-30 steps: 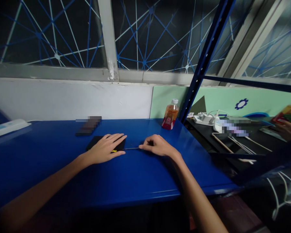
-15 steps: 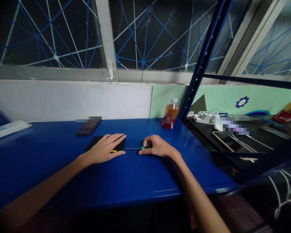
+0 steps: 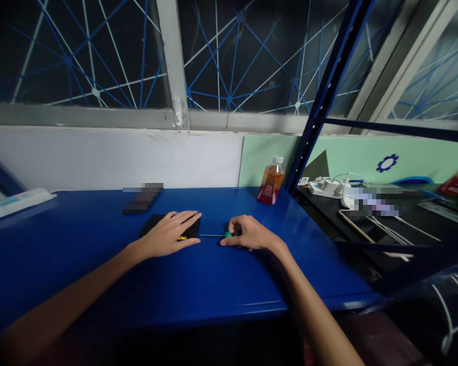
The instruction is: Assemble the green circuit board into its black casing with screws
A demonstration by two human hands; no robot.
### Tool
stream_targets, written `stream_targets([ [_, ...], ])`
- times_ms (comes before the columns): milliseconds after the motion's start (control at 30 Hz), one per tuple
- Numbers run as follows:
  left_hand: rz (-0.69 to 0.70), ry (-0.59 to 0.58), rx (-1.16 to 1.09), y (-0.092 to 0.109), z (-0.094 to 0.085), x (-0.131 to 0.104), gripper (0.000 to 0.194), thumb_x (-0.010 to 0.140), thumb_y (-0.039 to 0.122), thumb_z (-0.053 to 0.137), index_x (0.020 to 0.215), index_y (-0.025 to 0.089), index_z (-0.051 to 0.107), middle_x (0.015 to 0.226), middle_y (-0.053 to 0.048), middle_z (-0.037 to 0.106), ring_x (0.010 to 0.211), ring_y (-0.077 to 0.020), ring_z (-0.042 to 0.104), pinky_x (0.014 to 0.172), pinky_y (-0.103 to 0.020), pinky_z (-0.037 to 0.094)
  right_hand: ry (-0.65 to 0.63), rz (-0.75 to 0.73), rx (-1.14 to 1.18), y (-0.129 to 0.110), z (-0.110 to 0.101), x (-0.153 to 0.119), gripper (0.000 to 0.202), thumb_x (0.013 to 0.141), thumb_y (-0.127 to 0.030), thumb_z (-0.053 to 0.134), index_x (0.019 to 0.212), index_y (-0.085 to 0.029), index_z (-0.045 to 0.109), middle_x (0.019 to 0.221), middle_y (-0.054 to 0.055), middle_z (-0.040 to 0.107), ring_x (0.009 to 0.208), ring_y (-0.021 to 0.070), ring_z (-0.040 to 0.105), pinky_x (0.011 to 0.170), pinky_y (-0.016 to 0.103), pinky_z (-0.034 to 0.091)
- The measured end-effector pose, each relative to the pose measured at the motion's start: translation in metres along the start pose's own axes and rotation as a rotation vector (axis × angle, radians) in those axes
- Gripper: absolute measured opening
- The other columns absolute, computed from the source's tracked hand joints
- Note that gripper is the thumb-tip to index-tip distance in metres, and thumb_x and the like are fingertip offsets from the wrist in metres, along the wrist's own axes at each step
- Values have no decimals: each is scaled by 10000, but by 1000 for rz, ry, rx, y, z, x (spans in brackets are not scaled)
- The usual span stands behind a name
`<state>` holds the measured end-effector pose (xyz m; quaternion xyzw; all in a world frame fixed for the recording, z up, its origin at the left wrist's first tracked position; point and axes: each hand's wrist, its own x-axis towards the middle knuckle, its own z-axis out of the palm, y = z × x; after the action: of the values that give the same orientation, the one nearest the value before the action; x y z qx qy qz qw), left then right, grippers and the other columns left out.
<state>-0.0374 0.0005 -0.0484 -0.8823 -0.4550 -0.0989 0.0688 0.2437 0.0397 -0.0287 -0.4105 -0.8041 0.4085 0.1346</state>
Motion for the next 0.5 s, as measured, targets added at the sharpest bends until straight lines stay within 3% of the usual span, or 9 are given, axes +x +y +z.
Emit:
stream_targets([
  [67, -1, 3, -3, 0, 0, 0, 713, 920, 674, 288, 1485, 240, 252, 1475, -125, 405, 1332, -311, 387, 1046, -465, 300, 55, -55, -45, -1, 1, 1, 442, 650, -562, 749, 776, -186, 552, 594, -38, 540, 495, 90, 437, 458, 225, 306],
  [267, -19, -11, -9, 1, -1, 0, 726, 914, 679, 297, 1478, 222, 268, 1477, -122, 406, 1331, -315, 391, 1047, -488, 303, 79, -92, -47, -6, -2, -1, 485, 870, -590, 472, 651, -167, 559, 563, -14, 511, 493, 91, 403, 486, 250, 298],
  [400, -33, -24, -18, 1, -2, 0, 730, 912, 678, 308, 1477, 218, 267, 1486, -117, 394, 1334, -317, 389, 1054, -505, 302, 72, -103, -90, -5, -5, -3, 486, 832, -596, 532, 606, -166, 560, 548, -29, 448, 502, 86, 347, 488, 251, 277],
  [500, -32, -15, -19, 1, -1, 0, 730, 909, 682, 308, 1475, 223, 270, 1484, -118, 397, 1328, -318, 396, 1048, -509, 312, 64, -77, -57, -4, -4, -4, 442, 782, -603, 601, 689, -172, 576, 583, -27, 480, 513, 92, 402, 490, 246, 309],
])
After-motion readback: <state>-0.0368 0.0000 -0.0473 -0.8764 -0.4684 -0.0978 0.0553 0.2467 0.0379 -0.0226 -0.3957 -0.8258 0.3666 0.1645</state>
